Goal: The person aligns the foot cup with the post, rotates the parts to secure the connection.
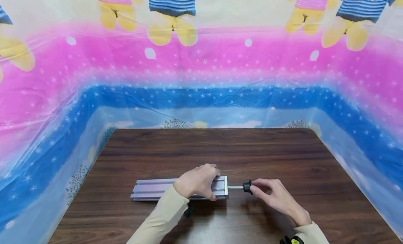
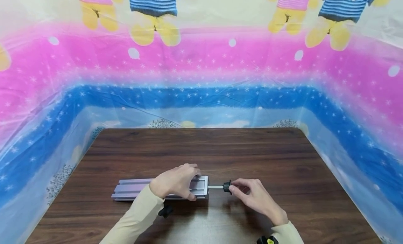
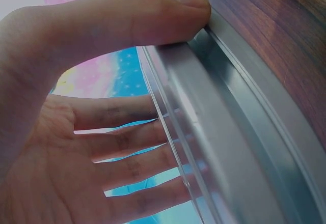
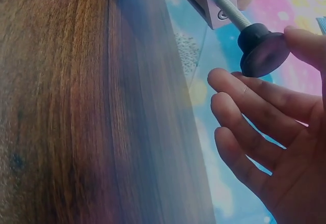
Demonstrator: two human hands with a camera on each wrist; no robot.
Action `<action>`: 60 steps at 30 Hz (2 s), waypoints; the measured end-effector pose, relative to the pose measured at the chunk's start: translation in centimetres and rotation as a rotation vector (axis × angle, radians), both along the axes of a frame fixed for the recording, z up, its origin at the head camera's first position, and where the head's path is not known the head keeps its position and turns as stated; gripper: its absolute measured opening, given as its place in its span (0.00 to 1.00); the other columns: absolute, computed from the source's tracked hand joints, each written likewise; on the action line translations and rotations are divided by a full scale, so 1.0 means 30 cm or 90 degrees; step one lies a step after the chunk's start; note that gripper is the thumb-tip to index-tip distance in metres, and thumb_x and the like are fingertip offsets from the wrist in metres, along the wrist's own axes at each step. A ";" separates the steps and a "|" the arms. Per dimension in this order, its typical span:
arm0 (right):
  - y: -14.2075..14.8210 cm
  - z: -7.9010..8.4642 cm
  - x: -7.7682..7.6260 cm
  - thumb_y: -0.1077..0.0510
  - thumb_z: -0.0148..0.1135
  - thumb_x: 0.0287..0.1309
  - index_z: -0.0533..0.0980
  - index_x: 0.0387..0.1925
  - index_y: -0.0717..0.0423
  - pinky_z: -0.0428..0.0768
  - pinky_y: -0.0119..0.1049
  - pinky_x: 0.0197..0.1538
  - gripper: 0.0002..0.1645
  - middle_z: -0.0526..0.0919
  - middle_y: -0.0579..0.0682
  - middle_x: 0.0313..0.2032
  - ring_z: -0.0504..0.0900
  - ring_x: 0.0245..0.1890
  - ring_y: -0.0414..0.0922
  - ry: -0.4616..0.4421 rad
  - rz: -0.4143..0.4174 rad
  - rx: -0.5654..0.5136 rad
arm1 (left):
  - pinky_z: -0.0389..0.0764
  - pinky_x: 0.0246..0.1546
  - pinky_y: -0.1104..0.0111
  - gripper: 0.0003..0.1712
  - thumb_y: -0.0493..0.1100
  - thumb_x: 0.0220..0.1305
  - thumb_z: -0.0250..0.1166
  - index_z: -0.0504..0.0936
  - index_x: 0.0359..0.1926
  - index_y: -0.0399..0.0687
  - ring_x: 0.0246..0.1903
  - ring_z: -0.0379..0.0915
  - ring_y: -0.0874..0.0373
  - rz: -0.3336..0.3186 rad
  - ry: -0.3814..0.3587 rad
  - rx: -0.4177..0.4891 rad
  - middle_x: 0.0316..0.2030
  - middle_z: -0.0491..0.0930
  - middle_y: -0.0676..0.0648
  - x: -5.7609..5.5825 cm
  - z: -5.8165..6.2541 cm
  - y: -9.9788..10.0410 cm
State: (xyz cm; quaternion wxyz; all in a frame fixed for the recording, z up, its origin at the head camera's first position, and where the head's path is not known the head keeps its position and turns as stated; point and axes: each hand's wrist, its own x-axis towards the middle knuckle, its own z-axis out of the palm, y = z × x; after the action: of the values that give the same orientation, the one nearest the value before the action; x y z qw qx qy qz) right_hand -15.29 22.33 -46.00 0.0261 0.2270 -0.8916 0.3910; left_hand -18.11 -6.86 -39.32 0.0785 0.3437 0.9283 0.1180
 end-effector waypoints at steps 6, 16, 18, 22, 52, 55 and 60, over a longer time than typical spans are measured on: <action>-0.010 -0.003 -0.017 0.52 0.55 0.74 0.84 0.29 0.46 0.80 0.30 0.35 0.17 0.86 0.38 0.24 0.83 0.28 0.33 0.017 0.014 0.004 | 0.73 0.32 0.71 0.29 0.51 0.42 0.83 0.84 0.45 0.45 0.31 0.68 0.62 0.004 0.000 0.000 0.37 0.76 0.54 0.000 0.004 -0.005; -0.010 -0.004 -0.005 0.51 0.58 0.72 0.83 0.40 0.43 0.80 0.31 0.37 0.09 0.87 0.39 0.30 0.83 0.30 0.34 0.023 -0.003 0.009 | 0.73 0.32 0.72 0.30 0.50 0.42 0.83 0.84 0.46 0.44 0.30 0.68 0.62 0.005 -0.006 0.003 0.37 0.76 0.53 0.002 -0.001 -0.006; -0.008 -0.004 0.002 0.53 0.63 0.68 0.81 0.51 0.44 0.82 0.33 0.39 0.12 0.88 0.40 0.37 0.84 0.34 0.33 0.048 0.005 -0.009 | 0.73 0.32 0.72 0.30 0.50 0.42 0.83 0.84 0.46 0.44 0.30 0.68 0.62 0.005 -0.004 0.002 0.37 0.76 0.53 0.001 -0.002 -0.006; -0.007 -0.003 0.014 0.57 0.73 0.58 0.76 0.63 0.46 0.83 0.35 0.42 0.31 0.87 0.47 0.49 0.84 0.39 0.35 0.093 0.047 -0.045 | 0.73 0.33 0.71 0.30 0.50 0.42 0.83 0.84 0.46 0.45 0.31 0.67 0.62 0.004 0.000 -0.003 0.37 0.76 0.53 0.000 -0.001 -0.004; -0.021 0.004 -0.001 0.50 0.63 0.68 0.85 0.45 0.56 0.82 0.32 0.36 0.15 0.88 0.40 0.34 0.82 0.32 0.30 -0.002 -0.008 0.003 | 0.73 0.33 0.70 0.31 0.50 0.42 0.83 0.84 0.47 0.44 0.31 0.68 0.62 0.012 -0.009 -0.005 0.39 0.77 0.53 0.002 0.005 -0.008; -0.020 0.001 -0.004 0.51 0.61 0.70 0.86 0.39 0.51 0.80 0.31 0.32 0.11 0.87 0.39 0.29 0.82 0.29 0.31 0.000 -0.012 -0.003 | 0.73 0.32 0.71 0.31 0.50 0.42 0.83 0.84 0.48 0.44 0.31 0.68 0.62 0.010 -0.009 -0.004 0.39 0.77 0.53 0.004 0.005 -0.006; -0.022 -0.004 -0.008 0.51 0.58 0.72 0.82 0.25 0.41 0.76 0.30 0.30 0.17 0.84 0.42 0.22 0.80 0.24 0.36 0.018 -0.009 0.001 | 0.73 0.31 0.72 0.30 0.50 0.41 0.84 0.84 0.46 0.44 0.29 0.68 0.63 0.007 -0.009 -0.002 0.37 0.76 0.53 0.005 0.003 -0.002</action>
State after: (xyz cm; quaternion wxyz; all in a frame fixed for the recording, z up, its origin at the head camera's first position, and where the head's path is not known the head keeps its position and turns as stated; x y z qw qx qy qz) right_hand -15.53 21.65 -46.11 0.0410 0.2262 -0.8929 0.3872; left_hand -17.96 -6.92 -39.23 0.0849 0.3375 0.9298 0.1194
